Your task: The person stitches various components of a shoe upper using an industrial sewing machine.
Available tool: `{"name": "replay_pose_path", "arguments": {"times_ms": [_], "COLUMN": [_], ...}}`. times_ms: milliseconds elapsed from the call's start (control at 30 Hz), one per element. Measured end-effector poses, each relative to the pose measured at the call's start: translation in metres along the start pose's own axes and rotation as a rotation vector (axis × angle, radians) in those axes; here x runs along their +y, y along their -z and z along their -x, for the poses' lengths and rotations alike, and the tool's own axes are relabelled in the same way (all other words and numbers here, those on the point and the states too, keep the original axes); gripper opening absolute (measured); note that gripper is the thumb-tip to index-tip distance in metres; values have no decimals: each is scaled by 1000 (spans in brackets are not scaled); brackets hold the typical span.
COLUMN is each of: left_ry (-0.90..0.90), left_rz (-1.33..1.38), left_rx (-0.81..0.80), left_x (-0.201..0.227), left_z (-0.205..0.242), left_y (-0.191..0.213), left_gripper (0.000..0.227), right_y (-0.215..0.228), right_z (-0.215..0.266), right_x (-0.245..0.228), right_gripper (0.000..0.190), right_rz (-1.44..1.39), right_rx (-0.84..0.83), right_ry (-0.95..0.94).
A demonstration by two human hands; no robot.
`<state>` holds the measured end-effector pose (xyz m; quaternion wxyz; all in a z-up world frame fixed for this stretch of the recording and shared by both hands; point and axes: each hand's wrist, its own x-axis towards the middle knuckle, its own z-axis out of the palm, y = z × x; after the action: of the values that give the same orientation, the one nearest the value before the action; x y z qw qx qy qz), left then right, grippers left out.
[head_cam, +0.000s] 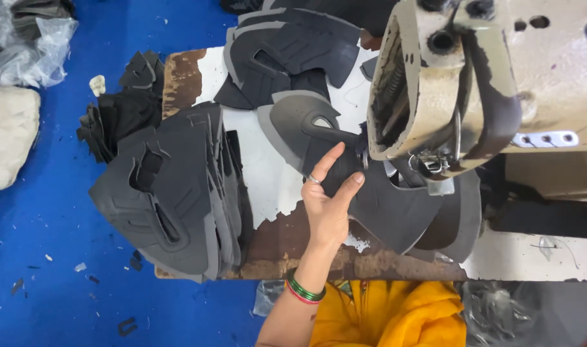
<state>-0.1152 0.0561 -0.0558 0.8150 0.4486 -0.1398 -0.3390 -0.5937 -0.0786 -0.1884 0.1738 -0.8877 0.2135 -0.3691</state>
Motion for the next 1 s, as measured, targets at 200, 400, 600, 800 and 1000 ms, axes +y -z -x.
{"name": "replay_pose_path", "arguments": {"times_ms": [200, 400, 600, 800, 1000], "left_ry": [-10, -22, 42, 27, 51], "left_rz": [-227, -218, -156, -209, -178], "left_rx": [-28, -186, -158, -157, -200], "left_x": [4, 17, 15, 32, 33], "left_z": [6, 5, -1, -1, -6], "left_y": [10, 24, 24, 6, 8], "left_gripper": [45, 54, 52, 47, 52], "right_y": [-94, -130, -143, -147, -148], "right_z": [-260, -298, -293, -288, -285], "right_x": [-225, -241, -239, -232, -232], "right_gripper": [31, 50, 43, 47, 53], "right_rz": [122, 142, 141, 199, 241], "right_rx": [42, -111, -21, -29, -68], "right_ry": [153, 337, 399, 426, 420]}}
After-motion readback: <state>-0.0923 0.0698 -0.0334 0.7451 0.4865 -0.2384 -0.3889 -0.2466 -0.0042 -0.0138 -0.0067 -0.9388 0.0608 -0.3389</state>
